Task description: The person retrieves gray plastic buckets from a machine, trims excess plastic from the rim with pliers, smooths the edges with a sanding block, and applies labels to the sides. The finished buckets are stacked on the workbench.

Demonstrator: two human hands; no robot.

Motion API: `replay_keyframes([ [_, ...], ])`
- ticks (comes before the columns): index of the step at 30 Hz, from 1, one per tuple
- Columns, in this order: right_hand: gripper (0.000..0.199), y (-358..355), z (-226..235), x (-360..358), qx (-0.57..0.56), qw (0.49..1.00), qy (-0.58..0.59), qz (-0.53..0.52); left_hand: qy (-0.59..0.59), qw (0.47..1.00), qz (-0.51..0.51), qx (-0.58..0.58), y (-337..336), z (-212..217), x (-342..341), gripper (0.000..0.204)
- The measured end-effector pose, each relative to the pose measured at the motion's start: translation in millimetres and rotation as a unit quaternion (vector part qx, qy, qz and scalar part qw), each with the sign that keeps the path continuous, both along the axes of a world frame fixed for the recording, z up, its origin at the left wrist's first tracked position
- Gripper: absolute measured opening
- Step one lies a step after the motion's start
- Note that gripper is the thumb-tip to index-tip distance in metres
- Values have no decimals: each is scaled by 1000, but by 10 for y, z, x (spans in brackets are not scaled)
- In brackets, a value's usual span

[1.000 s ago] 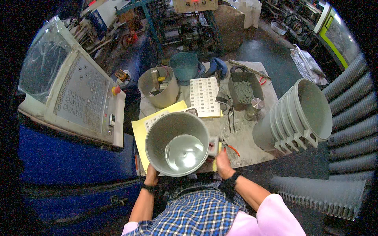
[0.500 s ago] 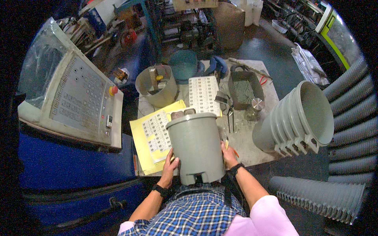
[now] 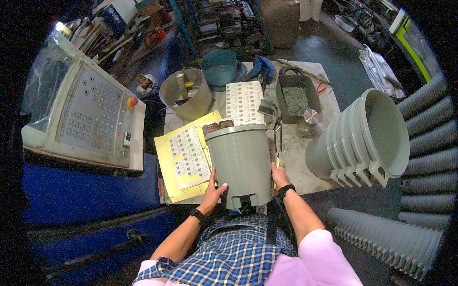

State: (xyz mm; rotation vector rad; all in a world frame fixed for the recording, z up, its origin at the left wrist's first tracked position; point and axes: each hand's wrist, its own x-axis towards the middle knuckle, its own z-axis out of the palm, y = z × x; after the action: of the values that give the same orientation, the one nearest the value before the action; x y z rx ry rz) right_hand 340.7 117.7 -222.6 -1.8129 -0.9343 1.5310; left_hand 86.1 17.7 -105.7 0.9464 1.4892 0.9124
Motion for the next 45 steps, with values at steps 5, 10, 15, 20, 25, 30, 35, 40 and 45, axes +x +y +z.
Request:
replay_keyframes([
  [5, 54, 206, -231, 71, 13, 999, 19, 23, 40, 999, 9, 7, 83, 49, 130, 82],
  [10, 51, 244, -97, 122, 12, 987, -138, 76, 69, 998, 13, 6, 100, 11, 149, 78],
  [15, 46, 179, 99, 311, -51, 991, -98, 81, 15, 996, 57, -62, -53, -23, 205, 71],
  [20, 63, 229, 45, 559, 88, 967, -204, 124, -7, 990, 129, -58, -161, -168, 239, 64],
  [25, 51, 188, 163, 653, 118, 972, -168, 114, -21, 956, 256, -139, -301, -534, -168, 54],
  [30, 40, -36, 607, 457, 79, 994, -67, 41, -180, 890, 376, -183, -406, -947, -815, 16],
  [35, 41, -154, 967, 145, 96, 991, -88, 41, -338, 771, 502, -198, -269, -1384, -1030, 33],
  [40, 44, -155, 1088, -33, 117, 985, -119, 35, -367, 706, 560, -230, -162, -1539, -1069, 24],
  [45, 44, -154, 1008, -50, 53, 991, -115, -31, -173, 896, 347, -214, 37, -1102, -610, 19],
])
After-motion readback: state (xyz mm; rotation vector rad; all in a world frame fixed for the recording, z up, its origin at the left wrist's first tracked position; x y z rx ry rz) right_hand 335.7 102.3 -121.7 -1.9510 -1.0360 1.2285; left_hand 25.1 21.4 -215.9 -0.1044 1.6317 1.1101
